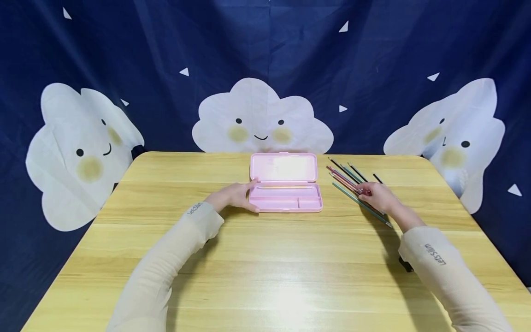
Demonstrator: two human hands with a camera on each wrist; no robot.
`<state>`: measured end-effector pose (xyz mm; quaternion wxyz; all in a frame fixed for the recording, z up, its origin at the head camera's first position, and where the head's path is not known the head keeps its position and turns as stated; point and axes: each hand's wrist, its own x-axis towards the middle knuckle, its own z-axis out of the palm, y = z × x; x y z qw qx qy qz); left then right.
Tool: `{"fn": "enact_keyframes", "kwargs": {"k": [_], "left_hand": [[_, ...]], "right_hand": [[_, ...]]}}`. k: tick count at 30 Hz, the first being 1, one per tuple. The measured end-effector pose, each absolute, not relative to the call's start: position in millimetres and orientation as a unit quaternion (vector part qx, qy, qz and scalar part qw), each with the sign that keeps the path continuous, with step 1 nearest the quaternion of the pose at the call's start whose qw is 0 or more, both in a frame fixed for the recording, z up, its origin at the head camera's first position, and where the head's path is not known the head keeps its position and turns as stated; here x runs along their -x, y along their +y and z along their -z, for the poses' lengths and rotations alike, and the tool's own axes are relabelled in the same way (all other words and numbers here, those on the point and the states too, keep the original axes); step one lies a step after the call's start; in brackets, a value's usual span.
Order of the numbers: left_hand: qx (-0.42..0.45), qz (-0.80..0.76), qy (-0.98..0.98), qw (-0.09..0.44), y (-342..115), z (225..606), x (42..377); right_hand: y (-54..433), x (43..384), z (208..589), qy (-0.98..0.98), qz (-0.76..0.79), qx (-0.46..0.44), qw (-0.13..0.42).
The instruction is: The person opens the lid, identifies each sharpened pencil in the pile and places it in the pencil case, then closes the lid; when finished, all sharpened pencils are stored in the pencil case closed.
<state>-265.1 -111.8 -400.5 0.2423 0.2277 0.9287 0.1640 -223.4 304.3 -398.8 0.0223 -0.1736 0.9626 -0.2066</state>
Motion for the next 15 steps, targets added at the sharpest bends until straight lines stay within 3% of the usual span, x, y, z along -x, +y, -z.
{"fn": "enact_keyframes", "kwargs": {"k": [15], "left_hand": [[-0.237, -0.163, 0.929, 0.233, -112, 402, 265]], "right_hand": [[301, 228, 411, 0.973, 0.134, 0.185, 0.017]]}}
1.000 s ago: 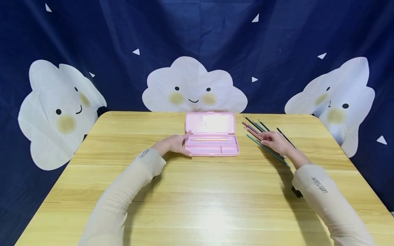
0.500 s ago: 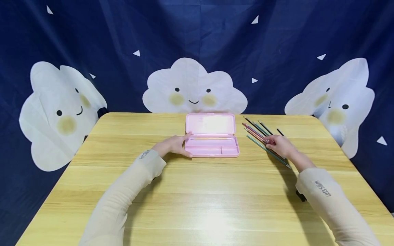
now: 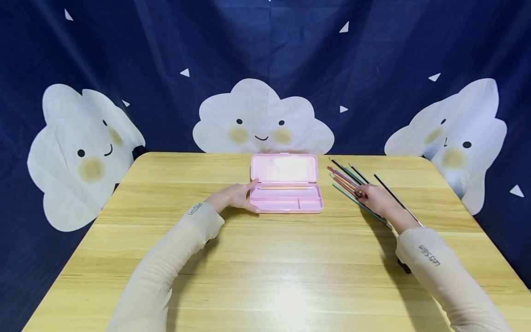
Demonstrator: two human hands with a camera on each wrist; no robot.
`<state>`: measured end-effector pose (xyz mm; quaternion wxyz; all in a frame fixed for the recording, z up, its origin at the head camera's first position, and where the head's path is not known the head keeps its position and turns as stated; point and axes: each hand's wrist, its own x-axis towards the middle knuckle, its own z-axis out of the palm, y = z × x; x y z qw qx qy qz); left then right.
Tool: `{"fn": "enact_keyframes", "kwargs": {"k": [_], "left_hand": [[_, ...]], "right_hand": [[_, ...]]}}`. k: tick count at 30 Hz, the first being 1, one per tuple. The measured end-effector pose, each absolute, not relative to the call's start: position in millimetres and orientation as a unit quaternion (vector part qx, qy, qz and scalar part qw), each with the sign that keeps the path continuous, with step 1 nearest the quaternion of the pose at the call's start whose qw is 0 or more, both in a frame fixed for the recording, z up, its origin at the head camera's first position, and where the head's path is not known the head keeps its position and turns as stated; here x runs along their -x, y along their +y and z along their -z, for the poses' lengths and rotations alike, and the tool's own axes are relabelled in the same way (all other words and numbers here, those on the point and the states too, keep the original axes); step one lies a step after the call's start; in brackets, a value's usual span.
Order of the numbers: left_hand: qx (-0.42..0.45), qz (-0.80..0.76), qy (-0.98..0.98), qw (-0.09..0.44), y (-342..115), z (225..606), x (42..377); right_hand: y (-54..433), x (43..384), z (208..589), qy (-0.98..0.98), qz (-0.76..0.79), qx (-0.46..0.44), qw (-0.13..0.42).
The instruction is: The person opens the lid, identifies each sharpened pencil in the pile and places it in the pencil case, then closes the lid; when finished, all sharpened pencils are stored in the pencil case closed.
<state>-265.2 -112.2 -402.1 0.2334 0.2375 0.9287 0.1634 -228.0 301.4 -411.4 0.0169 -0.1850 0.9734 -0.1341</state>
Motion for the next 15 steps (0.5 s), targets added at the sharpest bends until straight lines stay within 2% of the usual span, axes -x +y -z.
{"fn": "enact_keyframes", "kwargs": {"k": [9, 15], "left_hand": [[-0.236, -0.173, 0.926, 0.238, -112.3, 401.2, 263.9], [-0.237, -0.172, 0.926, 0.239, -112.6, 402.0, 265.1]], "right_hand": [[295.8, 225.8, 408.2, 0.974, 0.14, 0.172, 0.04], [297.9, 225.5, 407.5, 0.969, 0.168, 0.183, 0.008]]}}
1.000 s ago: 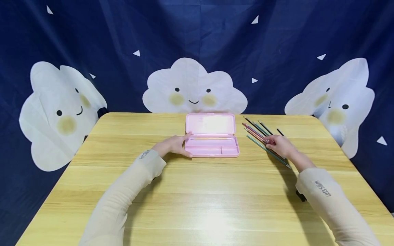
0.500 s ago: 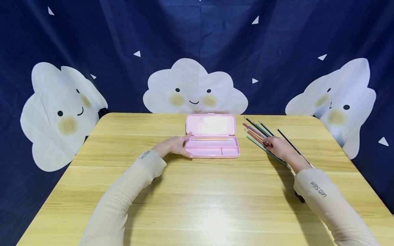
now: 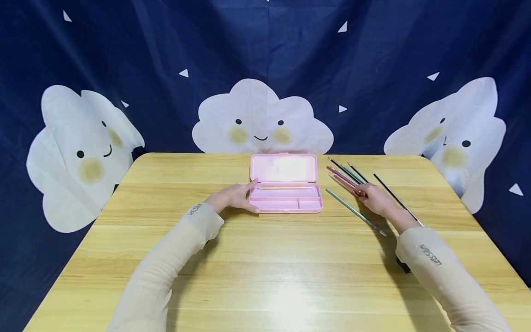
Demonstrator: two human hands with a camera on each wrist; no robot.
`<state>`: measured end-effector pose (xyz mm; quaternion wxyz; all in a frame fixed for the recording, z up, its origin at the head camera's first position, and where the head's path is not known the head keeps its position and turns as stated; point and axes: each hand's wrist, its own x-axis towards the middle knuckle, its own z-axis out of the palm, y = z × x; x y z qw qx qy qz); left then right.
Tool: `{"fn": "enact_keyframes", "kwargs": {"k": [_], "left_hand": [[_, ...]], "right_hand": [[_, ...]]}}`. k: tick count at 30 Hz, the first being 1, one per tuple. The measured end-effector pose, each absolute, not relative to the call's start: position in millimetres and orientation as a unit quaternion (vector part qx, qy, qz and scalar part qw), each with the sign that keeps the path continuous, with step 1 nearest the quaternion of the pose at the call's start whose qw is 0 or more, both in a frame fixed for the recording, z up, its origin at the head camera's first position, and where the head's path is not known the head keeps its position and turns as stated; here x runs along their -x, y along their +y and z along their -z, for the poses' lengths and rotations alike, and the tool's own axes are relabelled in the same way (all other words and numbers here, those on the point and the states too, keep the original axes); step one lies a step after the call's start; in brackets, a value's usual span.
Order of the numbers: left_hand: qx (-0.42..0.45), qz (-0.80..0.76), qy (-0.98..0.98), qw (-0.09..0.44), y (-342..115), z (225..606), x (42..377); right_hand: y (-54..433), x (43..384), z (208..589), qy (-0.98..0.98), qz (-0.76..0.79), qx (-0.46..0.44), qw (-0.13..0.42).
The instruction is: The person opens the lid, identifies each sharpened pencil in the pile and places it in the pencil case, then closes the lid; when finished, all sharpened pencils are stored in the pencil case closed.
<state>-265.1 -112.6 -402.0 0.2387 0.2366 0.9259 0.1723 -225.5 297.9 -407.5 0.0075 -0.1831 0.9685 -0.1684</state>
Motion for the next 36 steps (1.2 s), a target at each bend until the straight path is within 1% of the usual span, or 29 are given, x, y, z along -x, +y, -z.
{"fn": "enact_keyframes", "kwargs": {"k": [8, 13, 15, 20, 24, 36], "left_hand": [[-0.241, -0.173, 0.926, 0.234, -113, 403, 265], [-0.241, -0.171, 0.926, 0.234, -112, 403, 265], [-0.241, -0.169, 0.927, 0.234, -112, 403, 265], [-0.238, -0.166, 0.927, 0.237, -112, 402, 265], [-0.235, -0.164, 0.928, 0.24, -111, 402, 265], [-0.23, -0.161, 0.928, 0.243, -111, 401, 264]], "right_hand": [[295, 226, 403, 0.96, 0.207, 0.184, -0.042], [289, 227, 402, 0.95, 0.227, 0.198, -0.076], [285, 227, 401, 0.947, 0.235, 0.204, -0.082], [273, 232, 398, 0.944, 0.243, 0.21, -0.073], [262, 238, 397, 0.942, 0.238, 0.224, -0.076], [224, 254, 403, 0.921, 0.269, 0.279, -0.044]]}}
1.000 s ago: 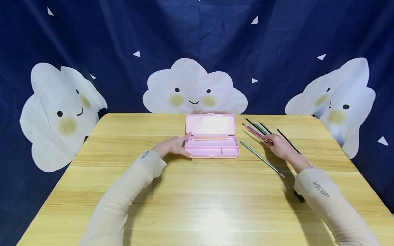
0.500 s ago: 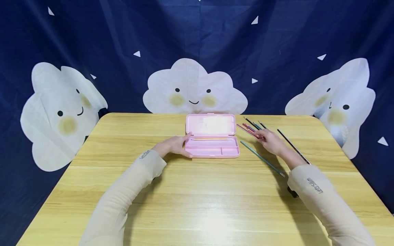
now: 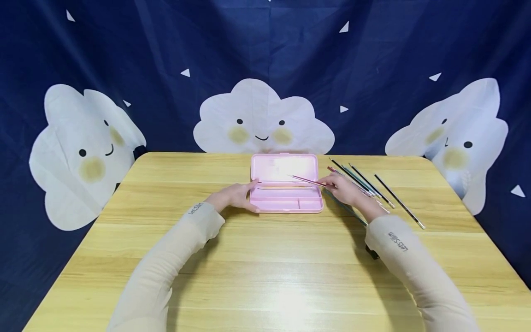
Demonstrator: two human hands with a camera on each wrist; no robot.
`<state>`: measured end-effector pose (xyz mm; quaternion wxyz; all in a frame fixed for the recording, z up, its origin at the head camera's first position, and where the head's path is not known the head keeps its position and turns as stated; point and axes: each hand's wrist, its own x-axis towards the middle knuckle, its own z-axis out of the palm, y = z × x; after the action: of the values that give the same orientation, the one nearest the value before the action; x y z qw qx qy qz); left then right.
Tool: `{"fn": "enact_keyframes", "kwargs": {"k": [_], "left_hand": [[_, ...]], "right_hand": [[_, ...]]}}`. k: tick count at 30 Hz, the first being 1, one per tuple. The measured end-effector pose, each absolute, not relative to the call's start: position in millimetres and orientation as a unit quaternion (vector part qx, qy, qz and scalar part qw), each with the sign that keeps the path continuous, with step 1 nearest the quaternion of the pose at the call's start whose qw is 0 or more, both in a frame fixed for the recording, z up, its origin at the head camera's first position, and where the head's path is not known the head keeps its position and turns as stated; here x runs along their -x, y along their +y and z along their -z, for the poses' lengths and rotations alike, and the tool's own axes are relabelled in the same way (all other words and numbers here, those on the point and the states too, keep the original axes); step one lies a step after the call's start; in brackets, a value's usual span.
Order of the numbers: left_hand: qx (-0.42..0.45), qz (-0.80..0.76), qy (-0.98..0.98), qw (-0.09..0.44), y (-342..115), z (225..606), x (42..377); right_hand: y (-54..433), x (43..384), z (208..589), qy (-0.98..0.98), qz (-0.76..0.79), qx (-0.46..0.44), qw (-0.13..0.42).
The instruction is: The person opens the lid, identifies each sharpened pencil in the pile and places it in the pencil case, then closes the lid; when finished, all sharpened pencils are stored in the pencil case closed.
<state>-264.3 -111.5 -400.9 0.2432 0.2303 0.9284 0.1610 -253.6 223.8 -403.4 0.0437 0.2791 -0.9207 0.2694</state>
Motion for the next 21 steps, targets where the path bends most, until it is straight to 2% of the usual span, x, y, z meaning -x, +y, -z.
{"fn": "enact_keyframes", "kwargs": {"k": [15, 21], "left_hand": [[-0.23, -0.159, 0.929, 0.244, -111, 401, 265], [-0.225, -0.16, 0.929, 0.246, -110, 400, 266]], "right_hand": [[172, 256, 403, -0.914, -0.243, -0.324, -0.012], [160, 258, 407, -0.905, -0.242, -0.351, -0.014]]}}
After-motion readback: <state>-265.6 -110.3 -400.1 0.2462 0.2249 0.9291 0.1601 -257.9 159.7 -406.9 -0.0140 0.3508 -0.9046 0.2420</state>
